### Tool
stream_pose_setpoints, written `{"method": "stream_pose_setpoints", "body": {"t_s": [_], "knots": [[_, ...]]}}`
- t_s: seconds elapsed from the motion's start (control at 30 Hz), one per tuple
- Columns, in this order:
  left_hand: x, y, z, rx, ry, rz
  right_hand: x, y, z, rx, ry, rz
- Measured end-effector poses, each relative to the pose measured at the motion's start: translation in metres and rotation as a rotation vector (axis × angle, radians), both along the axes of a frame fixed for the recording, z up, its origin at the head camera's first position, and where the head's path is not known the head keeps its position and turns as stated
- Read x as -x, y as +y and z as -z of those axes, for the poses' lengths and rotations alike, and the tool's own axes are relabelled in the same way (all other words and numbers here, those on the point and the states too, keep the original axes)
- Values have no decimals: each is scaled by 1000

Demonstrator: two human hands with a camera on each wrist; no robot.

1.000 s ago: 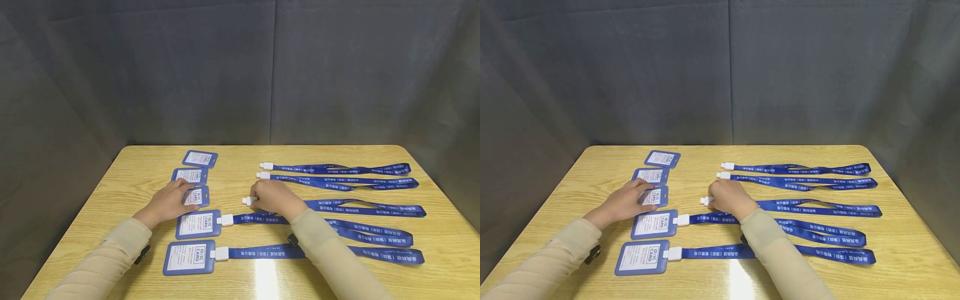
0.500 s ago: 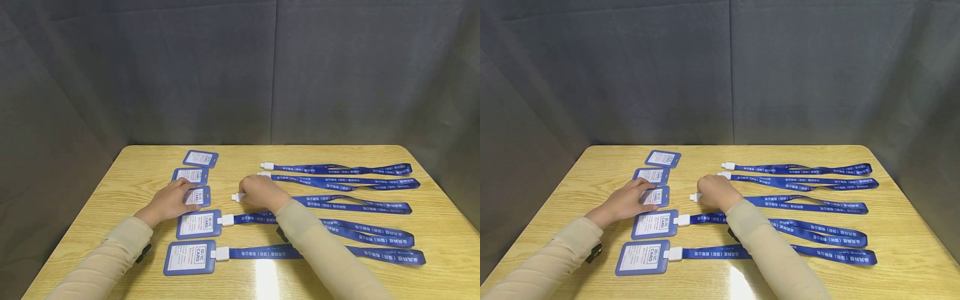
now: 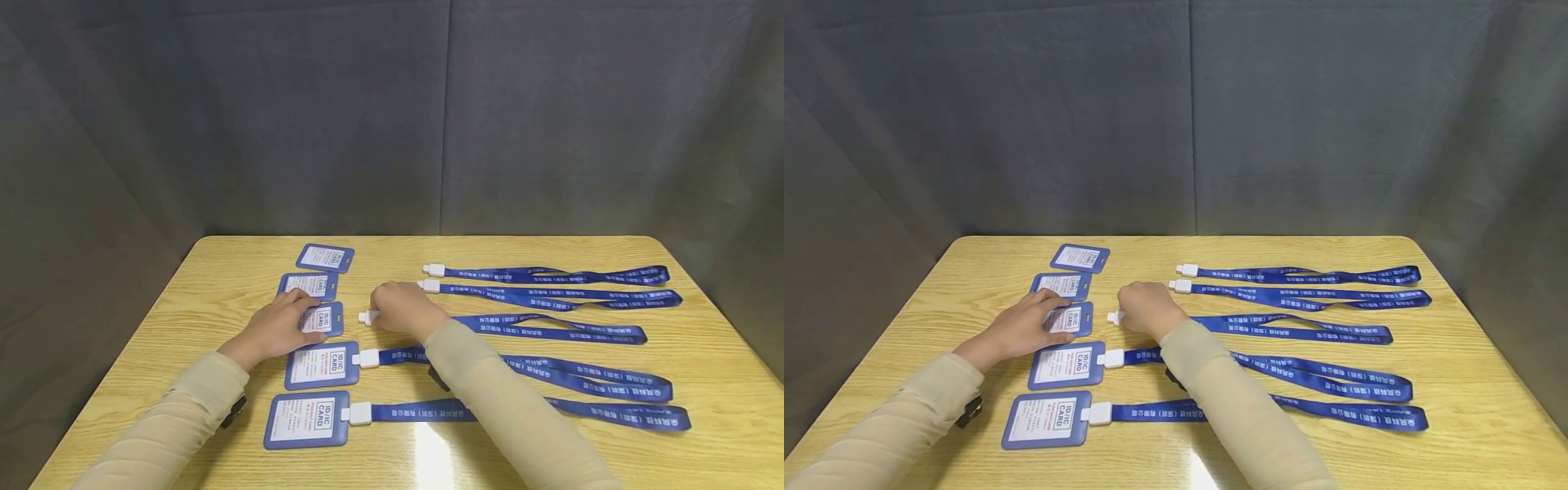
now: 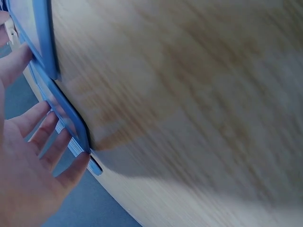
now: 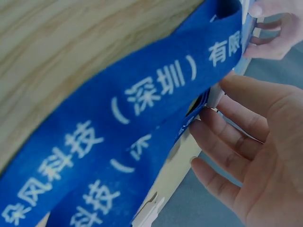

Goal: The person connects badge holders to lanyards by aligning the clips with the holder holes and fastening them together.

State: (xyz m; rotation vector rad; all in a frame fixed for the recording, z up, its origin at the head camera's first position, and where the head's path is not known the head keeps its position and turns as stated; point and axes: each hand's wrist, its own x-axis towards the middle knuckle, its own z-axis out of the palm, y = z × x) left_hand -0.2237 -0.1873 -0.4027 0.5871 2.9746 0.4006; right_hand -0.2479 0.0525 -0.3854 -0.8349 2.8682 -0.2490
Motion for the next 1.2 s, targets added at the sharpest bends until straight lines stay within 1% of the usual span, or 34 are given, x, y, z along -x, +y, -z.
{"method": "stream_pose_setpoints", "body": {"t_s": [0.2, 0.5, 0.7, 0.73, 0.9, 1.1, 1.2], "knots": [[1, 1, 3, -4, -19, 1, 0, -11, -1, -50, 29, -25], [6, 1, 8, -4, -11, 5, -1, -18, -4, -75, 79, -38], [5, 1, 4, 2, 5, 16, -2, -21, -6, -110, 105, -59], [4, 1, 3, 5, 5, 19, -2, -22, -6, -117, 113, -65], [4, 1, 3, 6, 18, 27, -1, -24, -6, -164, 162, -105], [4, 2, 4, -2, 24, 27, 2, -26, -4, -225, 248, -162], [4, 3, 5, -2, 18, 24, 3, -26, -3, -242, 266, -170]]}}
